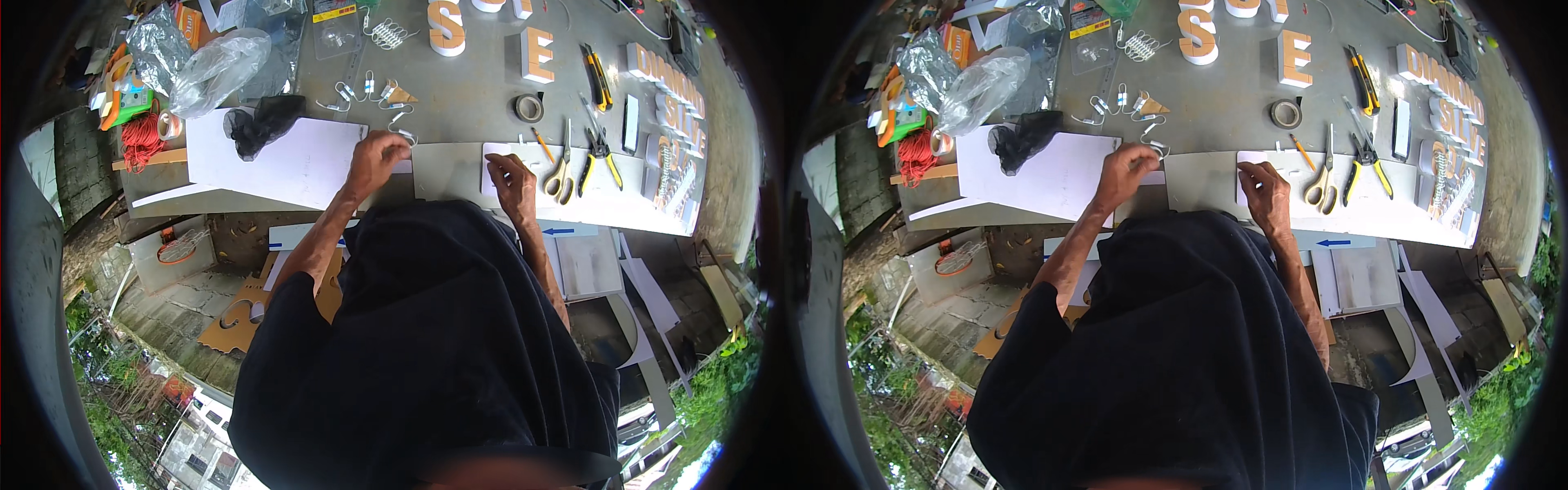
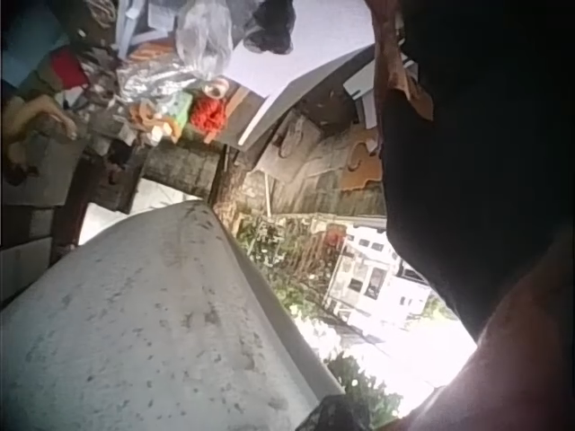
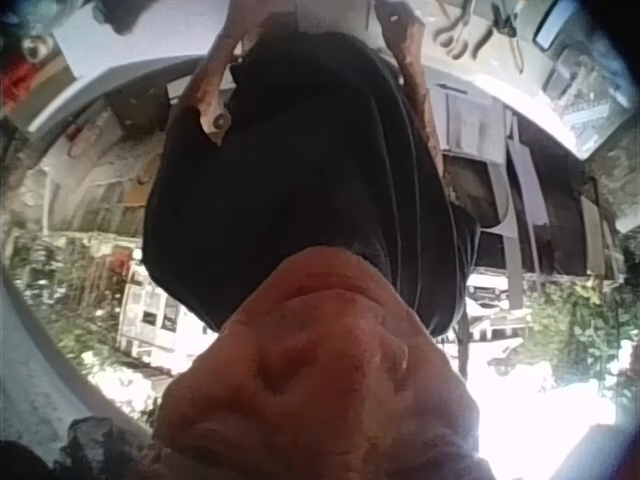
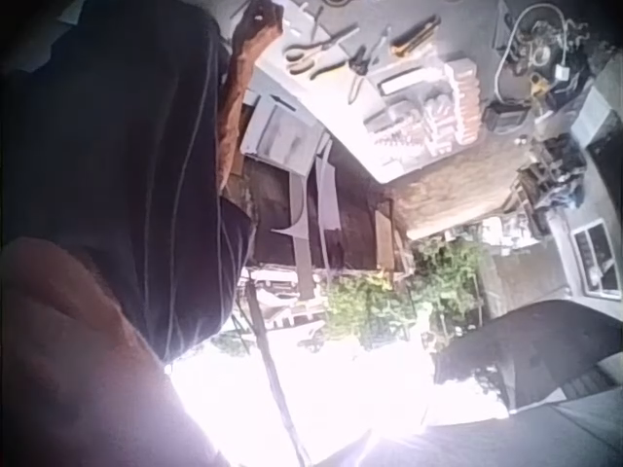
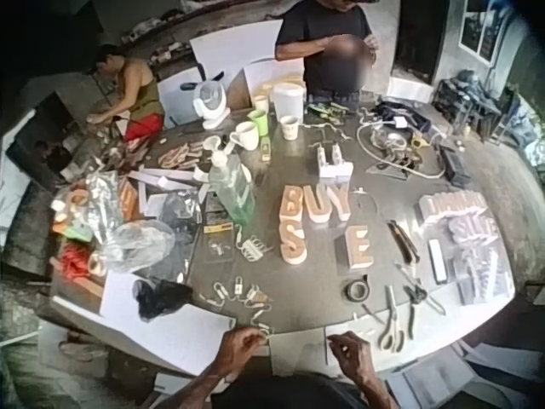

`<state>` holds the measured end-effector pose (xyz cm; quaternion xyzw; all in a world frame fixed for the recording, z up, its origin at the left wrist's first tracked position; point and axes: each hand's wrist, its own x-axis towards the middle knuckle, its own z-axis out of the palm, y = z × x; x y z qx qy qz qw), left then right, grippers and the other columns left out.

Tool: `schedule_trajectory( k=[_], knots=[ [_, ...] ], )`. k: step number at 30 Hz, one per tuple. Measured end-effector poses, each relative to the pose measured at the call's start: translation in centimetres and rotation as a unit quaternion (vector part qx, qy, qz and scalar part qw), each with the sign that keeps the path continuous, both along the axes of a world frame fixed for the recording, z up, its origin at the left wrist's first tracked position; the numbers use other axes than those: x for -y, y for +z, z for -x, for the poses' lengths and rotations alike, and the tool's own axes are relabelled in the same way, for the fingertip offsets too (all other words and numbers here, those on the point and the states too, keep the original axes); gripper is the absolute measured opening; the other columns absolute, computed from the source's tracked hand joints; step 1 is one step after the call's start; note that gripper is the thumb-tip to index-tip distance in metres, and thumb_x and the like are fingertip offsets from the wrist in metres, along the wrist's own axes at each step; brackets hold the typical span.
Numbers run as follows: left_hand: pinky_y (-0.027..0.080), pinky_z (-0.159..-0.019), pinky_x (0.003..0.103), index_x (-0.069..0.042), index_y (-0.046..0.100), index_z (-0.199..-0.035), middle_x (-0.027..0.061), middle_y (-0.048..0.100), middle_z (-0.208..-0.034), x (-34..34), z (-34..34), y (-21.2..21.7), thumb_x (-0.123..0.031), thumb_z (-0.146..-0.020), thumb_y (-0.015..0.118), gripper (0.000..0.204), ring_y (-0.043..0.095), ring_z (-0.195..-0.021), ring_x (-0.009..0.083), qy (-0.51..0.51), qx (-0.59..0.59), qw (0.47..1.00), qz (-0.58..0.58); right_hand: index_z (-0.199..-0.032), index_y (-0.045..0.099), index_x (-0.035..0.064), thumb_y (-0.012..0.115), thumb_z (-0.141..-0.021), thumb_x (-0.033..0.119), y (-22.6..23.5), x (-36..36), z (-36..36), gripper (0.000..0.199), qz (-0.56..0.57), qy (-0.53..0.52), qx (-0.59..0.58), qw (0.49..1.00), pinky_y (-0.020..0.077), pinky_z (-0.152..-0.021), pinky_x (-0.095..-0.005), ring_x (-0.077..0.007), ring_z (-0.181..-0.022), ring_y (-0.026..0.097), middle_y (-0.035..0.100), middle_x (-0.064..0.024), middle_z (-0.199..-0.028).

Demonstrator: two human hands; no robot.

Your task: Connecting LED strips and electrical wiring inside 3D sign letters.

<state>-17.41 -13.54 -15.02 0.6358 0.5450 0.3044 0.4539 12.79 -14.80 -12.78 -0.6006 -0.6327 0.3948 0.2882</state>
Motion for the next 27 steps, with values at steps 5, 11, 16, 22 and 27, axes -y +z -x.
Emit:
schedule_trajectory(
  k=[5, 11, 16, 22, 27],
  knots=[
    [0.058, -0.079, 0.032, 0.001, 0.068, -0.108, 0.0131, 0.074, -0.096, -3.2, -0.5, 3.7, -0.021, -0.097, 0.068, 0.024, 0.072, -0.084, 0.0190, 0.195, 0.301, 0.900, 0.249, -0.111, 0.072, 0.0016, 0.066, -0.095, 0.015, 1.1, -2.0, 1.1, 0.022, 0.121, -0.041, -0.178, 0.976, 0.0528, -0.062, -0.0272, -0.0120, -0.068, 0.067, 0.069, -0.0059, -0.081],
    [0.059, -0.084, 0.035, 0.004, 0.064, -0.120, 0.0179, 0.072, -0.107, -3.6, -1.8, 5.4, -0.010, -0.097, 0.063, 0.026, 0.072, -0.092, 0.0235, 0.148, 0.352, 0.898, 0.219, -0.115, 0.070, -0.0017, 0.064, -0.096, 0.019, 3.7, -4.1, 2.8, 0.028, 0.136, -0.010, -0.235, 0.962, 0.0529, -0.064, -0.0254, -0.0107, -0.073, 0.066, 0.072, -0.0061, -0.085],
    [0.058, -0.088, 0.035, 0.007, 0.061, -0.125, 0.0186, 0.072, -0.110, -3.1, -2.3, 5.4, -0.004, -0.095, 0.063, 0.032, 0.072, -0.096, 0.0245, 0.118, 0.324, 0.915, 0.211, -0.115, 0.070, -0.0024, 0.063, -0.097, 0.018, 3.9, -4.7, 3.7, 0.028, 0.134, 0.022, -0.242, 0.961, 0.0529, -0.065, -0.0257, -0.0106, -0.072, 0.065, 0.071, -0.0067, -0.088],
    [0.057, -0.088, 0.032, 0.008, 0.060, -0.126, 0.0186, 0.072, -0.110, -2.7, -3.5, 6.6, -0.003, -0.091, 0.069, 0.038, 0.072, -0.097, 0.0226, 0.091, 0.291, 0.926, 0.225, -0.124, 0.065, -0.0019, 0.066, -0.094, 0.022, 4.3, -5.2, 4.3, 0.038, 0.149, 0.029, -0.231, 0.961, 0.0521, -0.063, -0.0274, -0.0114, -0.072, 0.064, 0.071, -0.0066, -0.088],
    [0.055, -0.088, 0.031, 0.006, 0.063, -0.124, 0.0165, 0.072, -0.111, -2.6, -4.7, 5.9, -0.009, -0.090, 0.072, 0.039, 0.071, -0.096, 0.0196, 0.034, 0.226, 0.942, 0.244, -0.126, 0.064, -0.0009, 0.068, -0.094, 0.023, 4.4, -5.2, 4.3, 0.040, 0.154, 0.029, -0.204, 0.966, 0.0510, -0.063, -0.0275, -0.0118, -0.070, 0.063, 0.071, -0.0073, -0.088]
  ],
)
